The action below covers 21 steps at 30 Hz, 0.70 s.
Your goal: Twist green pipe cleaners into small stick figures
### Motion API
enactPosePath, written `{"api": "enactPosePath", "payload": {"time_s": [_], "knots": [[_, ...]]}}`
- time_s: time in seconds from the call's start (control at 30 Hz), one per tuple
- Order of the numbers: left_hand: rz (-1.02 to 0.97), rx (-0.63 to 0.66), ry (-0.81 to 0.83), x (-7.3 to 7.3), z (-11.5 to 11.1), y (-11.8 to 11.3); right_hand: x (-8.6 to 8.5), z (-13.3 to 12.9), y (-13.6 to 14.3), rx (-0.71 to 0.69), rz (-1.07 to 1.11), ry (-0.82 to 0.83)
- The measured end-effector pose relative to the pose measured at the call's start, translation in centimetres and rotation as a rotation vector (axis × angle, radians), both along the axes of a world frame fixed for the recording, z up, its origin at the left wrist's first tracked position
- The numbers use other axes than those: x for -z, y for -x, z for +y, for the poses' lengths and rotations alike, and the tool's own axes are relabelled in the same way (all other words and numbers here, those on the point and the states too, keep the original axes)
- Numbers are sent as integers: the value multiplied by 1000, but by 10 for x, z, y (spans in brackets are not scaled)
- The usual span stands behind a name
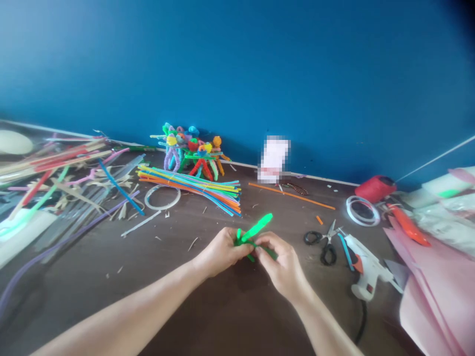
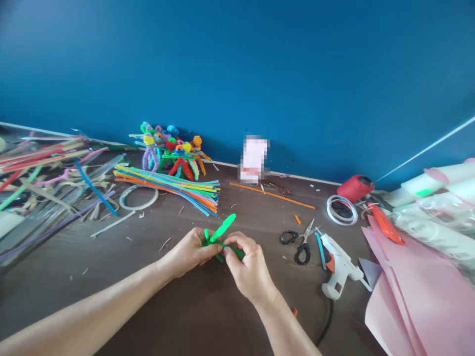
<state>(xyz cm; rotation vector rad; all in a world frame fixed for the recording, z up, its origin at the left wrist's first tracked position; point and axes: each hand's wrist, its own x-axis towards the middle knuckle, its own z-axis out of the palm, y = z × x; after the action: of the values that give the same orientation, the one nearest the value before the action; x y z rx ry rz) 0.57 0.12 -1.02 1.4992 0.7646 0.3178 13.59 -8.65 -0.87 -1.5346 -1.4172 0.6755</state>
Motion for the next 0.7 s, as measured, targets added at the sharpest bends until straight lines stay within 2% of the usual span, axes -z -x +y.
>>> {"api": "enactPosePath", "payload": {"time_s": [0.1,0.2,0.33,0.5,0.7], "knots": [[-25,7,23,0,1,1,-4,-1,0,8,-208,-7],[-67,50,54,-1,4,2,-10,-2,1,-42,-381,-30],[-136,79,183,-1,8,2,-12,-3,1,-99,-562,-85],[-166,95,356,2,14,1,-10,-3,-1,-145,-697,-143],[-157,133,451,2,20,2,-13,-1,0,-160,-817,-187]]}}
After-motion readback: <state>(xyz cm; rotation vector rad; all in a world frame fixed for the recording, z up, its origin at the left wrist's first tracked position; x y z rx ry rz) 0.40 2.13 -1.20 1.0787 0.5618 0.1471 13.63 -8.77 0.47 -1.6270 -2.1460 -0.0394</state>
